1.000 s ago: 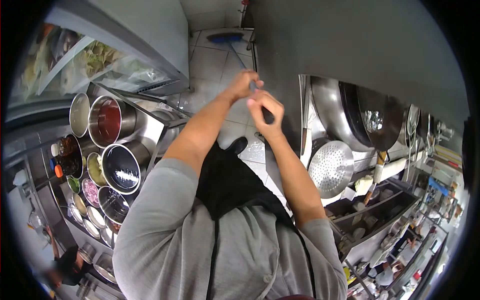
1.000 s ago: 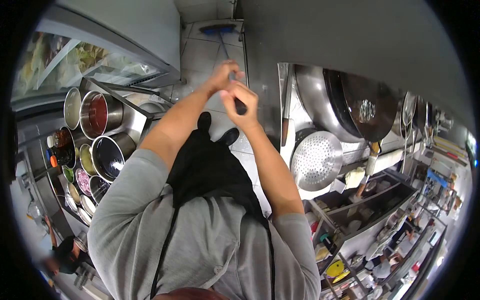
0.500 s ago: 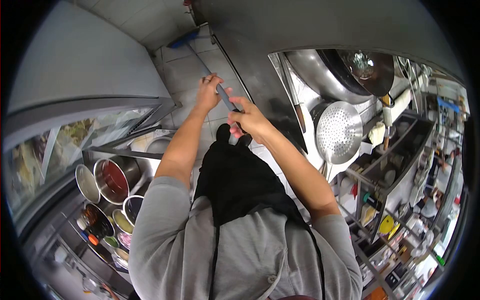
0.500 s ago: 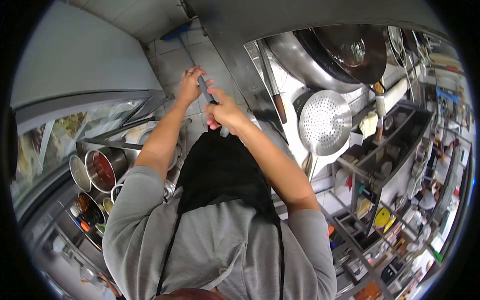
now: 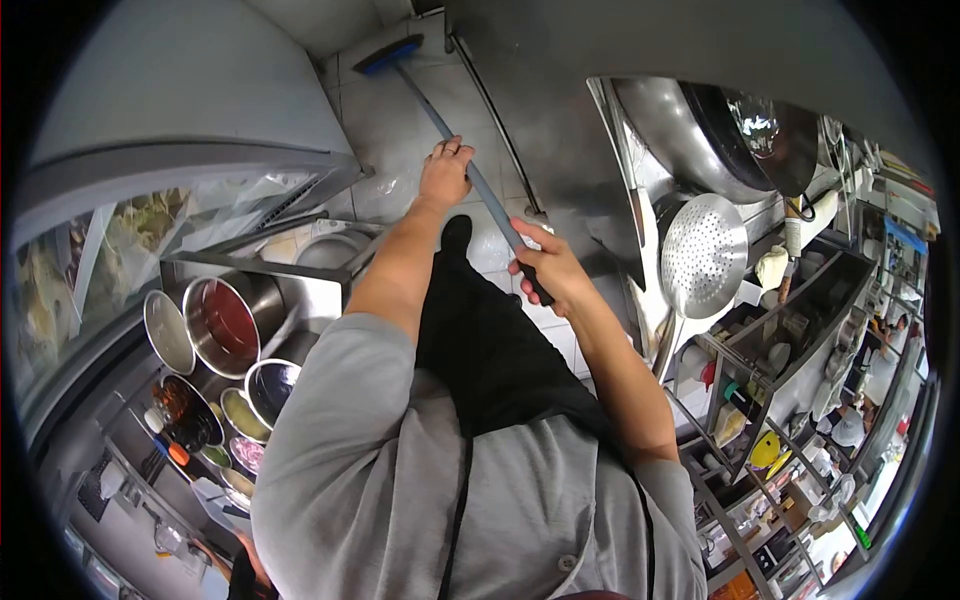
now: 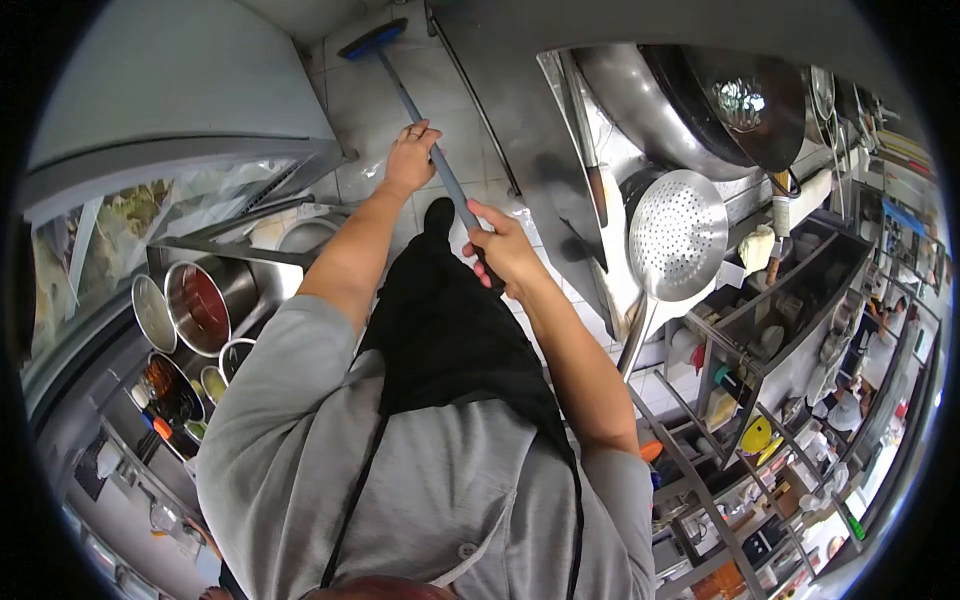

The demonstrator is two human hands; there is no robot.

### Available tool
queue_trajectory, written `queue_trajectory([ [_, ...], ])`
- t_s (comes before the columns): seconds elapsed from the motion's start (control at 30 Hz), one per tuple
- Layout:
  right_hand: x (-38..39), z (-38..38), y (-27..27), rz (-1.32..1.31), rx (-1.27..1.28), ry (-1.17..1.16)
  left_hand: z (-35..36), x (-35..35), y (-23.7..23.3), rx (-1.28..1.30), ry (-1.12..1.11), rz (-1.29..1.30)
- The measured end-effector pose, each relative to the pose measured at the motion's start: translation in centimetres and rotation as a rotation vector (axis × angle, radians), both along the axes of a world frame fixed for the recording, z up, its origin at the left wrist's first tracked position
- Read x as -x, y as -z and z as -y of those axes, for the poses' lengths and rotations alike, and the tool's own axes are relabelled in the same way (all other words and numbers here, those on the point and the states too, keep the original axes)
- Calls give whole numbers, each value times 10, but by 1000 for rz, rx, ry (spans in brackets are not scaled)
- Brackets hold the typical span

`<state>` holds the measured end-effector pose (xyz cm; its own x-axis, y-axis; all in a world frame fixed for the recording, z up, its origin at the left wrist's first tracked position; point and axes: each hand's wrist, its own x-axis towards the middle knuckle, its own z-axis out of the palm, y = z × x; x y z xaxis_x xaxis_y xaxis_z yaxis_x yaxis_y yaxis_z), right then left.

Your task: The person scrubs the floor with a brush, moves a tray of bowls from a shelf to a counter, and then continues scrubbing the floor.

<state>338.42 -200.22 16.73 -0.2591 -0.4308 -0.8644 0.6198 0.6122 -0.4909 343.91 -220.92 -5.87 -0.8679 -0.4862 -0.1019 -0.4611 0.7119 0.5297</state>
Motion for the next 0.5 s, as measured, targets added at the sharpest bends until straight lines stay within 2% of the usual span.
queue_trajectory([
  [0.17,-49,-79,-27,26,-14,2,-73,-39,22,73,14,-208],
  [0.27,-76,-134,-45,24,21,5,-128,-64,13,58,7,-271],
  [0.33,-78,-162,-69,53,171,30,-153,-66,-10,88,-30,-263],
  [0.4,-74,-179,-92,-87,414,6,-146,-53,-23,-6,41,-251],
  [0.47,-66,-179,-106,-452,595,-118,-141,-43,-79,-120,36,-113],
  [0.5,-64,-175,-116,-621,565,-184,-140,-42,-91,-106,67,-95],
])
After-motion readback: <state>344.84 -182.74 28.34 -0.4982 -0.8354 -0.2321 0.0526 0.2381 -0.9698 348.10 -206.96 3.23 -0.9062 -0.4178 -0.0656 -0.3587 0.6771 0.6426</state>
